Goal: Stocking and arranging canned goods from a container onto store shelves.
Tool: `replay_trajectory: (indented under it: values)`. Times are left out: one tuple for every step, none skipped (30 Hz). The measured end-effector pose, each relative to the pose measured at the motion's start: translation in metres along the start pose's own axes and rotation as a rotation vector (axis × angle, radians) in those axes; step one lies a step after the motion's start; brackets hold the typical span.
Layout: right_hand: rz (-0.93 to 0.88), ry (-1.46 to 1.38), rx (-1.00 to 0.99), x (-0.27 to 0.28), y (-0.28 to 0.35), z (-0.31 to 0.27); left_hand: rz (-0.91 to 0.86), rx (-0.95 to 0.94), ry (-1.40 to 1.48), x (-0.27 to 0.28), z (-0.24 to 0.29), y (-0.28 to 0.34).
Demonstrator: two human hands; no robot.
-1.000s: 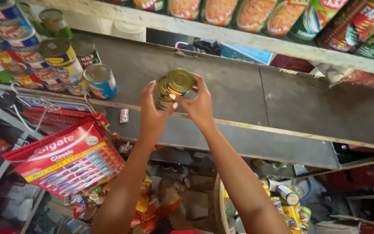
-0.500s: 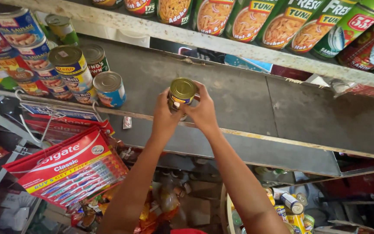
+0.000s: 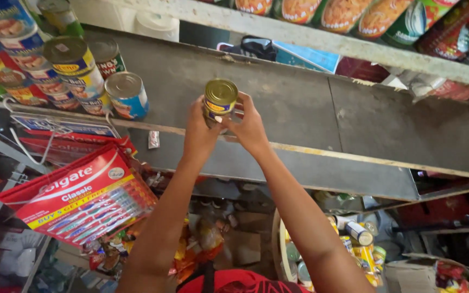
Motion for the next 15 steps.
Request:
replay_trajectory:
  values:
    - [0.001, 0.018, 0.014, 0.005, 0.007, -0.001, 0.045, -0.054, -0.06, 0.005, 0.018, 0.01]
    - [0.002, 0.036, 0.034, 0.01, 0.012, -0.003, 0.093, -0.113, -0.121, 0.009, 0.037, 0.018]
    - [0.004, 0.037, 0.034, 0.021, 0.02, -0.005, 0.092, -0.114, -0.12, 0.006, 0.044, 0.027]
    - [0.013, 0.046, 0.026, 0.032, 0.033, -0.007, 0.125, -0.171, -0.199, 0.004, 0.058, 0.042]
    - [0.022, 0.054, 0.018, 0.043, 0.046, -0.007, 0.157, -0.229, -0.277, 0.001, 0.072, 0.058]
    - [0.024, 0.052, -0.004, 0.056, 0.061, -0.001, 0.14, -0.217, -0.271, -0.01, 0.077, 0.069]
    - [0.045, 0.09, -0.02, 0.071, 0.077, 0.003, 0.119, -0.26, -0.291, -0.023, 0.088, 0.082]
    - [0.066, 0.132, -0.034, 0.088, 0.092, 0.007, 0.099, -0.307, -0.308, -0.038, 0.1, 0.094]
    - [0.069, 0.134, -0.055, 0.103, 0.109, 0.015, 0.084, -0.298, -0.298, -0.054, 0.102, 0.104]
    - [0.085, 0.142, -0.06, 0.123, 0.125, 0.022, 0.034, -0.314, -0.26, -0.076, 0.106, 0.112]
    - [0.102, 0.15, -0.066, 0.143, 0.142, 0.028, -0.016, -0.33, -0.221, -0.098, 0.111, 0.12]
    - [0.113, 0.159, -0.086, 0.16, 0.161, 0.04, -0.034, -0.329, -0.205, -0.119, 0.113, 0.126]
    - [0.145, 0.176, -0.128, 0.18, 0.182, 0.053, -0.109, -0.325, -0.155, -0.145, 0.114, 0.13]
    - [0.18, 0.193, -0.179, 0.2, 0.209, 0.067, -0.192, -0.319, -0.103, -0.174, 0.116, 0.139]
    - [0.194, 0.201, -0.207, 0.216, 0.234, 0.08, -0.218, -0.315, -0.084, -0.196, 0.12, 0.147]
Point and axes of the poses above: each hand's wrist, its own y-axis away from the middle knuckle, its own x-axis out of the back of the hand, z = x × y, the point moved 10 cm from there along -y, towards the middle knuckle, and after that the axes turned 12 degrees about -z, right-handed, at the moved point
